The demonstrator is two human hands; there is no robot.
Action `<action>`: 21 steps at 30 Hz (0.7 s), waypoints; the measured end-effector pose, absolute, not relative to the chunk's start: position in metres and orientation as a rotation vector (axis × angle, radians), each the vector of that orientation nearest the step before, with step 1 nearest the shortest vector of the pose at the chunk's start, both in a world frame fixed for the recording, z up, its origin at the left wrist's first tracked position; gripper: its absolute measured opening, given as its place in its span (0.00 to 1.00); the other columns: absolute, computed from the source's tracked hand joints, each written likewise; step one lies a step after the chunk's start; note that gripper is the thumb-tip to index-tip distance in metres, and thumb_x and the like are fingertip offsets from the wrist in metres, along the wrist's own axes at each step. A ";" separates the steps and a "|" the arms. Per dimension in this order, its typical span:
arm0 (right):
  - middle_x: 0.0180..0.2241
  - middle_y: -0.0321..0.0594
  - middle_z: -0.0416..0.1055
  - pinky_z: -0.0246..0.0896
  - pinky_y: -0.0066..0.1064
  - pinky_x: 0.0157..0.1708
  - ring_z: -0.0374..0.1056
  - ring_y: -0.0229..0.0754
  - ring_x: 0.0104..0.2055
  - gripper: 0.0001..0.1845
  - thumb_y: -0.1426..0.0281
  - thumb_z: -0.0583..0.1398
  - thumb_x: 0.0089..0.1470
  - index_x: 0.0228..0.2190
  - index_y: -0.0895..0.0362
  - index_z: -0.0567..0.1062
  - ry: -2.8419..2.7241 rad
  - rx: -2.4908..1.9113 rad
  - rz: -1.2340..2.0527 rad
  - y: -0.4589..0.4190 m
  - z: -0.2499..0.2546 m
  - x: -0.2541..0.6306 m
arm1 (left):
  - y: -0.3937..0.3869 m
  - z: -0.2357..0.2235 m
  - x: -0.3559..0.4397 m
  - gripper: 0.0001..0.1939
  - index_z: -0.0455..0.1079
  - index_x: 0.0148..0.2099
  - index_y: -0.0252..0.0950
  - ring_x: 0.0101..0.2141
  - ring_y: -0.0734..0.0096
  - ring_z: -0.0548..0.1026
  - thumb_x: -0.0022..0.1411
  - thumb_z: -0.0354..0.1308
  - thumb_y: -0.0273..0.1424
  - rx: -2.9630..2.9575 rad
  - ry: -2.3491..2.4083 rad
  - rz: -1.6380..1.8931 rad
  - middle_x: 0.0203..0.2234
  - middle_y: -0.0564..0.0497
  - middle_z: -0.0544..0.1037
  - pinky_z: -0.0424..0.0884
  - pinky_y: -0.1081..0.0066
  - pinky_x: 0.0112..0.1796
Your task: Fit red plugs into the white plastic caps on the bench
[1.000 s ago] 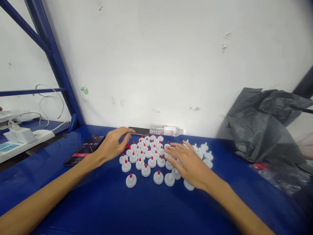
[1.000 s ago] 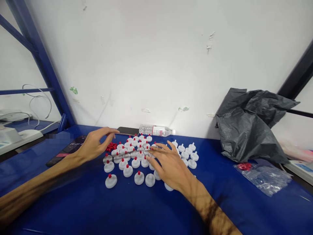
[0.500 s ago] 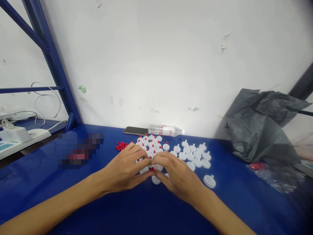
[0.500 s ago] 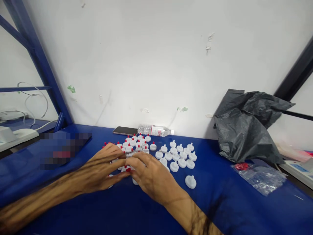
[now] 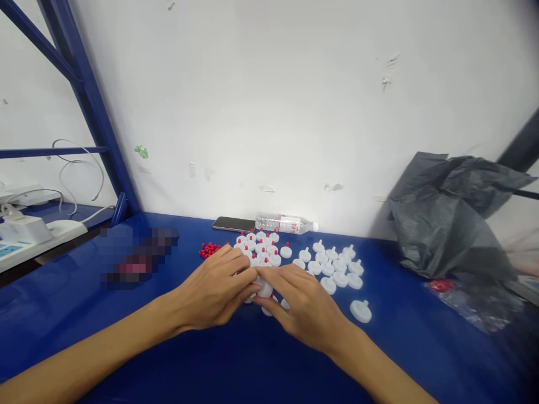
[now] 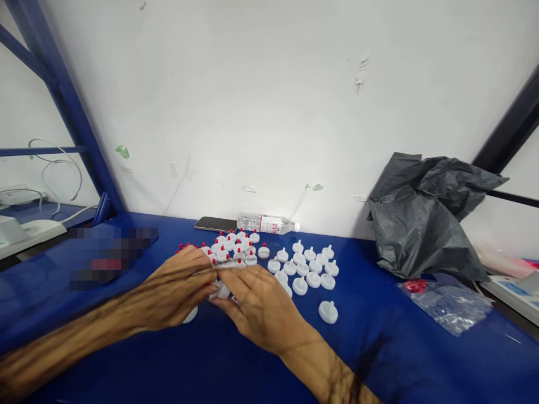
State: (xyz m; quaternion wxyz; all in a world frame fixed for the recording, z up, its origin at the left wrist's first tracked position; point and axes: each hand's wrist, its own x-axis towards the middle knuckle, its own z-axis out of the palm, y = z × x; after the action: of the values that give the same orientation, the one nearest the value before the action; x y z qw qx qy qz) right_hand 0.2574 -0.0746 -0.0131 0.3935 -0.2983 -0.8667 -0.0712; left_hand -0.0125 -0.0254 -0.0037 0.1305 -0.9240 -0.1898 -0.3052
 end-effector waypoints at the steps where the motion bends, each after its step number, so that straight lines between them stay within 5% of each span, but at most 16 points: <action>1: 0.57 0.44 0.98 0.96 0.44 0.59 0.96 0.54 0.51 0.15 0.67 0.71 0.83 0.65 0.49 0.90 -2.207 -0.738 -0.200 -0.074 -0.012 0.257 | -0.023 -0.007 -0.013 0.10 0.77 0.47 0.51 0.36 0.48 0.79 0.87 0.61 0.31 -2.717 -0.545 -0.896 0.38 0.47 0.85 0.78 0.46 0.39; 7: 0.58 0.49 0.97 0.93 0.47 0.58 0.95 0.56 0.50 0.17 0.72 0.64 0.83 0.62 0.51 0.91 -2.112 -0.879 -0.397 -0.058 -0.002 0.282 | -0.001 -0.009 -0.031 0.26 0.61 0.37 0.47 0.32 0.53 0.70 0.96 0.44 0.39 -2.765 -0.923 -1.268 0.29 0.50 0.75 0.75 0.51 0.40; 10: 0.54 0.47 0.97 0.91 0.50 0.55 0.94 0.59 0.49 0.16 0.70 0.63 0.81 0.59 0.49 0.90 -1.979 -1.176 -0.344 -0.048 -0.001 0.306 | 0.014 0.007 -0.046 0.25 0.57 0.37 0.47 0.33 0.55 0.69 0.95 0.44 0.39 -2.529 -1.241 -1.287 0.29 0.51 0.73 0.71 0.54 0.42; 14: 0.45 0.43 0.95 0.88 0.49 0.48 0.91 0.58 0.44 0.13 0.61 0.62 0.83 0.56 0.48 0.87 -1.883 -1.387 -0.225 -0.039 -0.005 0.317 | 0.034 0.023 -0.057 0.19 0.66 0.41 0.46 0.44 0.50 0.79 0.91 0.50 0.39 -2.480 -1.575 -1.015 0.38 0.47 0.82 0.78 0.54 0.53; 18: 0.60 0.49 0.92 0.90 0.57 0.57 0.92 0.62 0.56 0.09 0.64 0.67 0.81 0.46 0.47 0.88 -1.953 -1.285 -0.255 -0.035 -0.010 0.313 | 0.050 0.020 -0.064 0.18 0.79 0.48 0.41 0.56 0.41 0.84 0.91 0.51 0.36 -2.515 -1.726 -0.816 0.48 0.38 0.89 0.80 0.48 0.64; 21: 0.56 0.50 0.90 0.89 0.53 0.53 0.90 0.59 0.51 0.09 0.66 0.70 0.79 0.44 0.48 0.93 -2.008 -1.249 -0.311 -0.033 -0.011 0.311 | 0.059 0.013 -0.070 0.19 0.86 0.52 0.38 0.59 0.37 0.85 0.90 0.52 0.32 -2.511 -1.756 -0.697 0.51 0.35 0.92 0.80 0.47 0.65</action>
State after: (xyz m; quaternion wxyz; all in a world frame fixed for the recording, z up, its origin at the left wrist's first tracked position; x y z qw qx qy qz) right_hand 0.3113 -0.0333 -0.0114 0.3693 -0.4867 -0.7824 -0.1212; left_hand -0.0702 0.0592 0.0126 -0.0005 -0.7991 -0.5587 -0.2219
